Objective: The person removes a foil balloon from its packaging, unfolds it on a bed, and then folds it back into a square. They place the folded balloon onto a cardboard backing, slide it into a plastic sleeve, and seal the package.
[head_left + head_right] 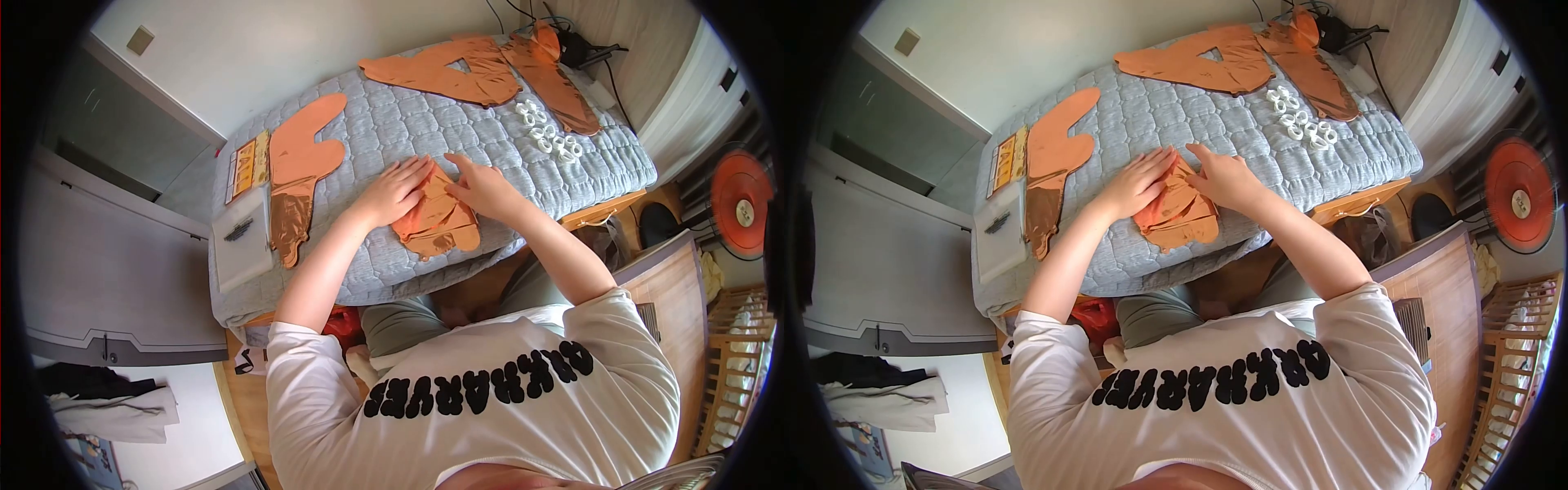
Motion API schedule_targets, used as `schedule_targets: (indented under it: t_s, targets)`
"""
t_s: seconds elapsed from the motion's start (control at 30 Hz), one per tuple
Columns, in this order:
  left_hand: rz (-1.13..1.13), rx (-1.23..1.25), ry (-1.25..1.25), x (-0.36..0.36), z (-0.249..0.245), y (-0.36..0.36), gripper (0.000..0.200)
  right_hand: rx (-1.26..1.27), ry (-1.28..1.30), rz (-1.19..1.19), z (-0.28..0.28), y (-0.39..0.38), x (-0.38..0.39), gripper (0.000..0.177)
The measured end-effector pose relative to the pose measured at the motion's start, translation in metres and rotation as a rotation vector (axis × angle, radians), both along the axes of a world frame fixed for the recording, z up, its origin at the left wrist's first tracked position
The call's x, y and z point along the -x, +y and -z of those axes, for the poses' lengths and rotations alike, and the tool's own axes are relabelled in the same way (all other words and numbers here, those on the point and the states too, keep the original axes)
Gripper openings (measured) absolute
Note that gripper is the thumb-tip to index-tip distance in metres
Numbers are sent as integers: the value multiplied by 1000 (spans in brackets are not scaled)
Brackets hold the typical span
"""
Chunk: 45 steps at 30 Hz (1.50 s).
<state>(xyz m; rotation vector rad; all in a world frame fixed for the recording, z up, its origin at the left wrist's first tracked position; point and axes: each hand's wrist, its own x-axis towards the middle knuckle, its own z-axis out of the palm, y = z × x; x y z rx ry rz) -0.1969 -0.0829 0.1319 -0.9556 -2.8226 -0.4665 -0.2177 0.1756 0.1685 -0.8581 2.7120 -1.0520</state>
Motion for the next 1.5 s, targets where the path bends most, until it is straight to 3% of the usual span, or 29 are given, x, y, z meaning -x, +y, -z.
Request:
schedule_targets:
  t_s: [0.17, 0.23, 0.37, 0.43, 0.73, 1.07, 1.17, 1.23, 1.5]
  targets:
    - [18, 73, 99, 2, 7, -1, 58, 100, 101, -30, 17, 15, 28, 40]
    - [14, 85, 103, 2, 8, 0, 59, 69, 423, -254, 18, 20, 40, 32]
    - [1, 107, 99, 1, 8, 0, 60, -8, 501, -374, 12, 19, 53, 32]
    - [-8, 76, 111, 0, 10, 1, 60, 2, 675, -470, 14, 18, 59, 29]
    - [-17, 55, 95, -1, 8, 2, 62, -60, 1020, -746, 6, 12, 76, 31]
    - [-24, 54, 104, -1, 7, 4, 60, 88, 859, -696, 13, -7, 73, 20]
    - [-34, 73, 99, -2, 6, 4, 60, 33, 657, -647, 15, -8, 66, 20]
    - [-27, 78, 108, -1, 6, 3, 60, 125, 415, -586, 15, -6, 61, 23]
    - [-38, 90, 89, -1, 5, 4, 61, 267, 238, -538, 16, 0, 49, 28]
